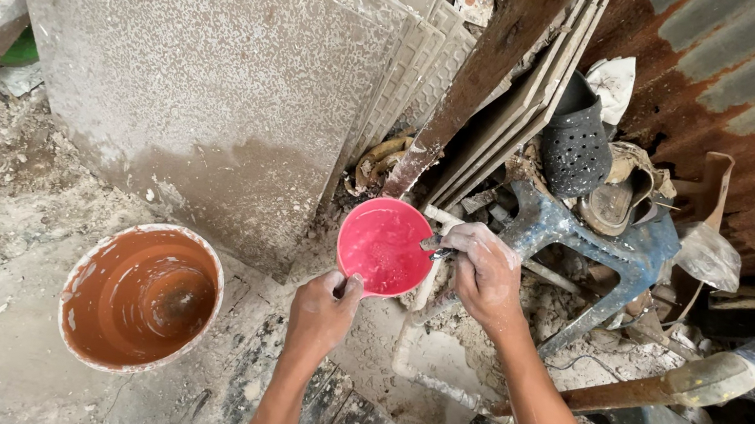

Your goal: The person places a bundle of white plastic strips into a bucket, then picks up a sack and walks to a workbench. They retrieve an orange bucket, walk to a tap, and fill the bucket with water using a pink scoop. The person returns to the workbench and places the filled bucket down.

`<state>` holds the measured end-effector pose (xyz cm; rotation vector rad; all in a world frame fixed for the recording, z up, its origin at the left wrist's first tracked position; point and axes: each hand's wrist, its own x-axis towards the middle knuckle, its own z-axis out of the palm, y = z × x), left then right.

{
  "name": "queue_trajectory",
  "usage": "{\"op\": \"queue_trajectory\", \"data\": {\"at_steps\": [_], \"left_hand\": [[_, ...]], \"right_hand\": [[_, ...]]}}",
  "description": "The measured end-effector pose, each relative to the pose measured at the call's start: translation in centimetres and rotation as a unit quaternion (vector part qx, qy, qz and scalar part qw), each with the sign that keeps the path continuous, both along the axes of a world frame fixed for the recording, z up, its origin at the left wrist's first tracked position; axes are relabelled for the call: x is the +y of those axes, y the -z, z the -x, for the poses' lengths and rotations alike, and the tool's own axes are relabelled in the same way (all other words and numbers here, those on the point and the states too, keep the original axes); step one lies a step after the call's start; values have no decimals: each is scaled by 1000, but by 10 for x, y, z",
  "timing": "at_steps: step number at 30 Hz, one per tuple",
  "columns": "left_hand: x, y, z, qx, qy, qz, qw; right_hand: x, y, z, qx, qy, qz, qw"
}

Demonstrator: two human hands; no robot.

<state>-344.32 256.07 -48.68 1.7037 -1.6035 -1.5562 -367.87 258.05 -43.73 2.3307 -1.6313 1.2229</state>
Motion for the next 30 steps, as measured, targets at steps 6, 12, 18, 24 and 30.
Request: {"op": "queue_trajectory", "data": {"at_steps": [6, 12, 18, 24, 30], "left_hand": [[0, -1, -1, -15, -1, 12, 1000], [-1, -1, 0, -11, -6, 5, 1000], [-1, 5, 0, -17, 0, 34, 999], [-1, 10, 1, -24, 6, 31, 999], [-1, 11, 2, -18, 4, -2, 1000]], "right_hand": [[2, -1, -1, -15, 13, -21, 1000], [-1, 3, -4, 13, 36, -6, 999], [2, 9, -3, 35, 120, -66, 990], [1, 12, 2, -44, 81, -99, 991], [5, 6, 3, -43, 18, -52, 998]]}}
